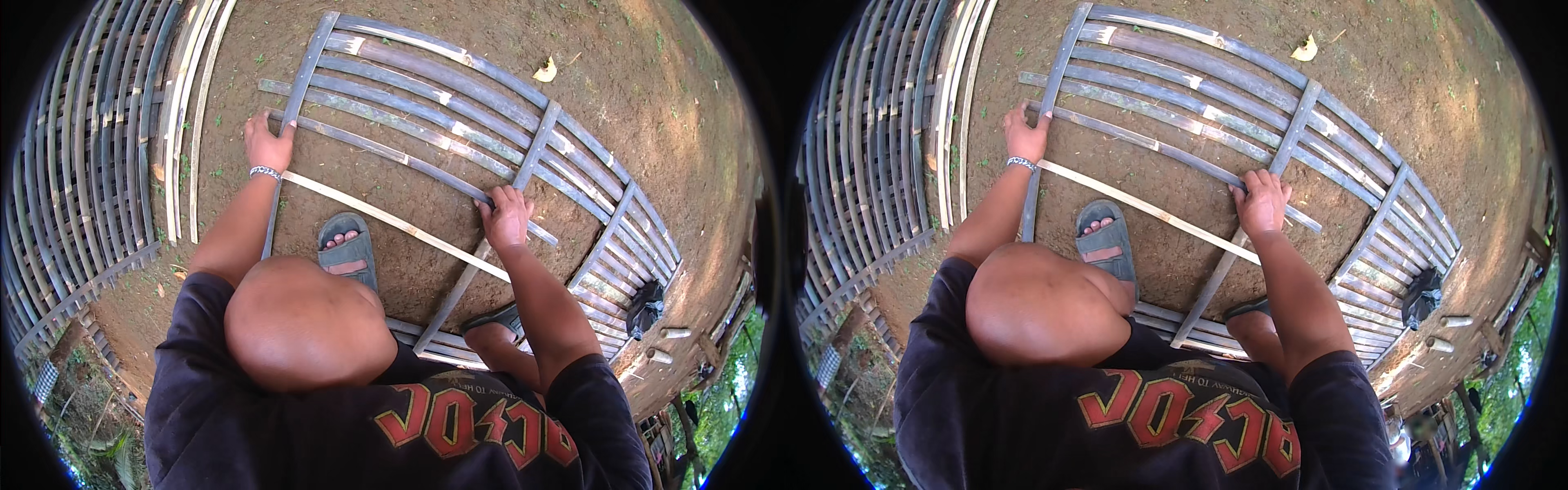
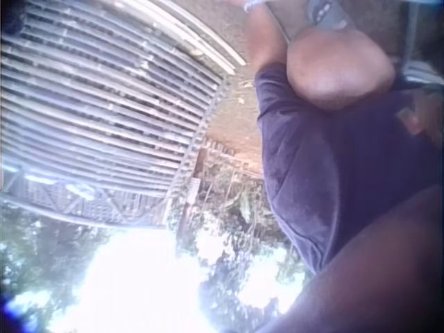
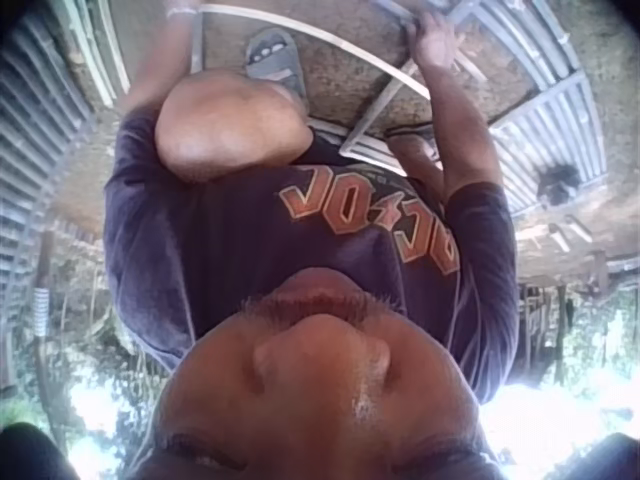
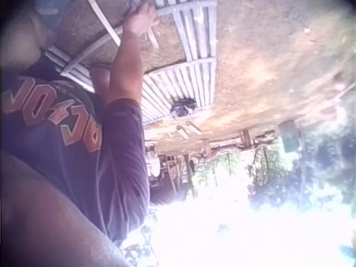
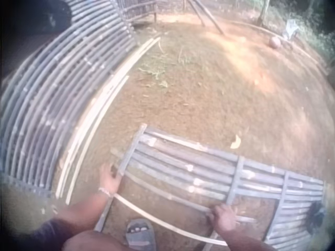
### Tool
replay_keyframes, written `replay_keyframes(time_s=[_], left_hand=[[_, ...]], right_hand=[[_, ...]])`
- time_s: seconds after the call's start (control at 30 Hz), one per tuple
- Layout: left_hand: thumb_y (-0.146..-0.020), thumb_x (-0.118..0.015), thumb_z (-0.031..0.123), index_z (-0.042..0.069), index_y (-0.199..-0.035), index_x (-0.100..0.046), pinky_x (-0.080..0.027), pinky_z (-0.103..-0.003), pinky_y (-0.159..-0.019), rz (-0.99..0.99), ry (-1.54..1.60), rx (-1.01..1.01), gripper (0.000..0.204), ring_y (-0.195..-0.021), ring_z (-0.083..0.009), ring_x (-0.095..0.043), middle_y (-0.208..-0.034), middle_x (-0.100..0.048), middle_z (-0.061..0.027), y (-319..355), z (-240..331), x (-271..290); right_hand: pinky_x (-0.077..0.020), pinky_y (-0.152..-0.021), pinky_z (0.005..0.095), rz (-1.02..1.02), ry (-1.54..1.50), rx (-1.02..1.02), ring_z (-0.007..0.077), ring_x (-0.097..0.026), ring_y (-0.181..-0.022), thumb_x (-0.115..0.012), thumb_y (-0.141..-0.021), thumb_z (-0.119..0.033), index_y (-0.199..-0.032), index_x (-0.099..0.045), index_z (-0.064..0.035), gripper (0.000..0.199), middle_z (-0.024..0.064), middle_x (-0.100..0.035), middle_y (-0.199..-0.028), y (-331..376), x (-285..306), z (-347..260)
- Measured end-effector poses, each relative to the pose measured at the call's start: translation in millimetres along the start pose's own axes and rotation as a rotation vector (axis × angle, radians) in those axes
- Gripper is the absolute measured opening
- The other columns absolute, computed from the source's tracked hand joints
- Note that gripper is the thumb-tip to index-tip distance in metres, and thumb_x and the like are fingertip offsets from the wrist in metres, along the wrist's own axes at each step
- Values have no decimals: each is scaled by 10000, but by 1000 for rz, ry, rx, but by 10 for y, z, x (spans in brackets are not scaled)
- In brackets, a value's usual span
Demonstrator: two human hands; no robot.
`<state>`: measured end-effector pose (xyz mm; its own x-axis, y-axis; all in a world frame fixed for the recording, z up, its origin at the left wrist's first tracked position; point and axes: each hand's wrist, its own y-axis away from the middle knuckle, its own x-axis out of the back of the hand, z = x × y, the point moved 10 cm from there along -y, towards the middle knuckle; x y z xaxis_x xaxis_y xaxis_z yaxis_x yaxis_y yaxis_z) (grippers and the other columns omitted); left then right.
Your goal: The person assembles a bamboo structure by placing thin bamboo strips onto a larger frame laid on the ground. They use a hammer to drive nails into the intersections of the strips and frame to secure them in place.
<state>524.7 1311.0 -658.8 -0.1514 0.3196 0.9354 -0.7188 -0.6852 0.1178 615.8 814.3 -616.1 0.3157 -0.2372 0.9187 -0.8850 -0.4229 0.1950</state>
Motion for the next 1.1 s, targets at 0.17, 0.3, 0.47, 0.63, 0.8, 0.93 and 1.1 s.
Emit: replay_keyframes(time_s=[0.17, 0.3, 0.47, 0.63, 0.8, 0.93, 1.1], left_hand=[[-832, -798, 350, -26, -1454, -480, -476, -434, -1042, -4, 193, 104, 793, -1167, -346, -610, -1411, -480, -235, 69, 24, 86], [-835, -796, 363, -41, -1465, -463, -482, -437, -1034, 53, 204, 115, 819, -1147, -352, -621, -1398, -482, -256, -104, -241, 54], [-852, -779, 381, -48, -1445, -496, -482, -435, -1034, 6, 169, 142, 785, -1128, -364, -633, -1394, -504, -273, -276, -242, -23], [-863, -776, 391, -52, -1432, -513, -485, -433, -1021, 59, 105, 179, 768, -1127, -360, -640, -1359, -561, -263, -358, -360, 22], [-857, -798, 365, -45, -1448, -501, -472, -396, -1021, 15, 316, 317, 779, -1141, -317, -639, -1273, -646, -224, -613, -745, -150], [-862, -805, 340, -56, -1459, -481, -469, -377, -1008, 35, 388, 343, 786, -1115, -273, -636, -1240, -659, -186, -635, -845, -276], [-886, -793, 254, -65, -1514, -375, -487, -350, -962, -33, 601, 428, 820, -1080, -242, -648, -1243, -657, -171, -629, -919, -411]], right_hand=[[-375, -951, 463, -38, -6, -8, 264, -607, -1060, -791, -834, -299, -949, -699, -144, 214, 45, -668, -992, -247, -144, -286], [-381, -972, 453, -87, -52, -35, 262, -604, -1106, -784, -841, -323, -992, -709, -144, 246, 51, -676, -1036, -518, -292, -600], [-388, -998, 440, -164, -52, -24, 259, -600, -1165, -776, -849, -353, -1045, -722, -143, 293, 58, -688, -1092, -696, -387, -768], [-378, -1060, 438, -103, -14, 61, 255, -566, -1212, -754, -869, -371, -1223, -685, -163, 416, 54, -655, -1166, -498, -40, -500], [-406, -997, 440, -30, 33, 90, 252, -584, -1124, -727, -895, -326, -1156, -704, -168, 306, 43, -653, -1095, -199, 107, 9], [-422, -943, 426, -12, 42, 161, 252, -609, -1045, -711, -904, -280, -1047, -707, -155, 190, 43, -661, -1005, -216, 20, -16], [-419, -957, 418, -4, 78, 238, 243, -632, -1044, -688, -917, -294, -1033, -705, -158, 180, 40, -677, -982, -419, -173, -349]])
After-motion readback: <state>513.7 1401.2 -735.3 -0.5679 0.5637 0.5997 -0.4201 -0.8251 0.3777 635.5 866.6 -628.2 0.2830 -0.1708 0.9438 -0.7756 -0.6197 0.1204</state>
